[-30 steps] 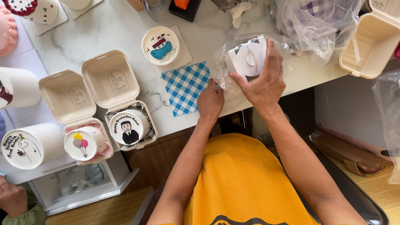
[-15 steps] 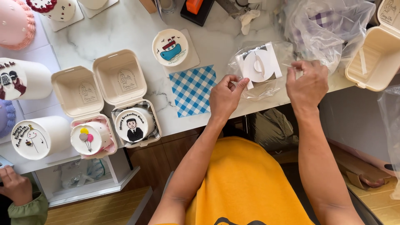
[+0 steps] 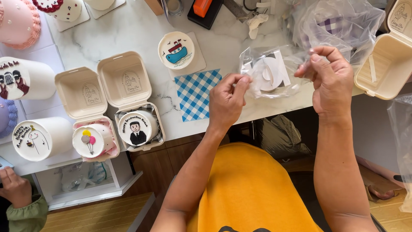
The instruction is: Preparing and packing small bento cakes into clamshell containers and boxes.
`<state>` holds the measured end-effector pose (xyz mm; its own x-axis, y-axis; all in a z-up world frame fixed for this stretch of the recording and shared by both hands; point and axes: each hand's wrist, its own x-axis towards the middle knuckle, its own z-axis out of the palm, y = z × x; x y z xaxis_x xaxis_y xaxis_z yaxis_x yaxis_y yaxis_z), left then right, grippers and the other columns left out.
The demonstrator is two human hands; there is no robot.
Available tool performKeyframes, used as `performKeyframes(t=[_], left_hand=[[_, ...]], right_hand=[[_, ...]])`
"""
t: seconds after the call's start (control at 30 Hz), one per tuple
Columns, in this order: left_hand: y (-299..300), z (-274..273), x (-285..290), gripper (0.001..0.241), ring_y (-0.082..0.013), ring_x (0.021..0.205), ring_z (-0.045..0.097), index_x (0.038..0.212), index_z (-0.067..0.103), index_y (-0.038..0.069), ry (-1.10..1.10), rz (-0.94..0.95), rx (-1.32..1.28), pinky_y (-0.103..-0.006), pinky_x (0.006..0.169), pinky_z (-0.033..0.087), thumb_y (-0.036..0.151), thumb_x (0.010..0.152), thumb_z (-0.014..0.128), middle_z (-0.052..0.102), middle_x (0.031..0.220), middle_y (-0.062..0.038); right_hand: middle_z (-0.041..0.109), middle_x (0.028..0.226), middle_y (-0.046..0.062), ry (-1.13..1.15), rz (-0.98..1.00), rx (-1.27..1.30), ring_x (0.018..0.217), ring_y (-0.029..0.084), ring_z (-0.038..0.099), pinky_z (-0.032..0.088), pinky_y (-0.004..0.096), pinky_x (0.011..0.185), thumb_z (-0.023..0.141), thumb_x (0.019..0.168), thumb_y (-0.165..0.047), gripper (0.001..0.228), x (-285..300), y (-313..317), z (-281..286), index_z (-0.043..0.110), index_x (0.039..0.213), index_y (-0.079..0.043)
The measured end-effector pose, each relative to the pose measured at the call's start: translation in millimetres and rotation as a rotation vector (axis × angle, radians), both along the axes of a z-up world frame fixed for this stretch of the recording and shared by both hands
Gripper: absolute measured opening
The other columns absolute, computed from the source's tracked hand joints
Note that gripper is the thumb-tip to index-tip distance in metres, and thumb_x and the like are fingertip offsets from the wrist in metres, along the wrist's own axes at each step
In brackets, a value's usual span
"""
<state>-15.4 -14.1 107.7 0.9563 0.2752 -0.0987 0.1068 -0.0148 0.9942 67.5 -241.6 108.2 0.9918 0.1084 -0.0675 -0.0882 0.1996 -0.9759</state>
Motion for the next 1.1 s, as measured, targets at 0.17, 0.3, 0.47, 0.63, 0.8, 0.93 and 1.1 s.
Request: performKeyframes(t=[0.17, 0.3, 0.47, 0.63, 0.8, 0.93, 1.1], left_hand=[[-7.8, 18.5, 20.8, 0.020, -0.0072, 0.058, 0.060, 0.104, 0.076, 0.008, -0.034, -0.104, 0.089, -0.0235, 0.053, 0.046, 0.022, 0.101, 0.064, 0.071, 0.082, -0.001], [3.2, 15.7, 19.5, 0.018, -0.0095, 0.074, 0.064, 0.112, 0.075, 0.010, -0.211, -0.169, 0.297, -0.0248, 0.065, 0.050, 0.011, 0.099, 0.062, 0.073, 0.095, -0.003], [27.6, -20.0, -2.9, 0.032, -0.0140, 0.077, 0.066, 0.116, 0.075, 0.012, -0.104, -0.050, 0.113, -0.0283, 0.065, 0.053, 0.002, 0.093, 0.056, 0.072, 0.096, -0.004], [24.9, -98.8, -21.3, 0.070, -0.0301, 0.125, 0.055, 0.146, 0.046, 0.010, 0.032, -0.073, 0.473, -0.0384, 0.100, 0.050, 0.006, 0.080, 0.065, 0.053, 0.140, -0.015], [11.8, -115.3, -10.7, 0.100, -0.0386, 0.154, 0.028, 0.160, 0.020, 0.006, -0.106, -0.218, 0.527, -0.0429, 0.125, 0.029, 0.011, 0.076, 0.074, 0.029, 0.164, -0.021], [-3.0, -133.1, -2.6, 0.111, -0.0376, 0.156, 0.025, 0.162, 0.011, 0.002, -0.125, -0.316, 0.530, -0.0436, 0.129, 0.025, 0.021, 0.077, 0.079, 0.022, 0.167, -0.022], [-14.9, -130.9, 8.4, 0.119, -0.0394, 0.153, 0.019, 0.158, 0.008, -0.002, -0.064, -0.357, 0.683, -0.0568, 0.124, 0.013, 0.035, 0.076, 0.086, 0.021, 0.164, -0.022]], right_hand=[[0.072, 0.096, 0.007, 0.001, 0.176, -0.168, 0.088, 0.013, 0.072, 0.060, 0.029, 0.089, 0.071, 0.099, -0.013, 0.038, -2.6, 48.8, 43.7, 0.057, 0.133, -0.001], [0.072, 0.102, 0.008, -0.049, 0.199, -0.186, 0.092, 0.012, 0.072, 0.060, 0.027, 0.087, 0.079, 0.093, -0.002, 0.054, 0.3, 58.4, 36.4, 0.054, 0.141, 0.002], [0.072, 0.099, 0.009, -0.098, 0.112, -0.130, 0.082, 0.014, 0.072, 0.062, 0.027, 0.079, 0.078, 0.098, 0.007, 0.051, -5.4, 49.6, 54.5, 0.055, 0.143, 0.005], [0.065, 0.093, 0.003, -0.190, 0.171, -0.331, 0.079, 0.008, 0.065, 0.056, 0.021, 0.074, 0.074, 0.098, 0.006, 0.049, -6.3, 65.2, 81.1, 0.053, 0.142, 0.000], [0.064, 0.097, 0.008, -0.470, 0.152, -0.751, 0.084, 0.012, 0.062, 0.052, 0.025, 0.073, 0.074, 0.093, 0.007, 0.057, -7.0, 56.1, 64.7, 0.052, 0.145, -0.004], [0.077, 0.105, 0.009, -0.731, 0.215, -1.129, 0.086, 0.017, 0.072, 0.057, 0.030, 0.071, 0.074, 0.102, -0.005, 0.052, -16.5, 51.2, 49.9, 0.056, 0.150, -0.013], [0.077, 0.109, 0.011, -0.697, 0.237, -1.107, 0.084, 0.020, 0.074, 0.059, 0.032, 0.068, 0.072, 0.104, -0.019, 0.046, -24.6, 45.9, 55.1, 0.058, 0.148, -0.016]])
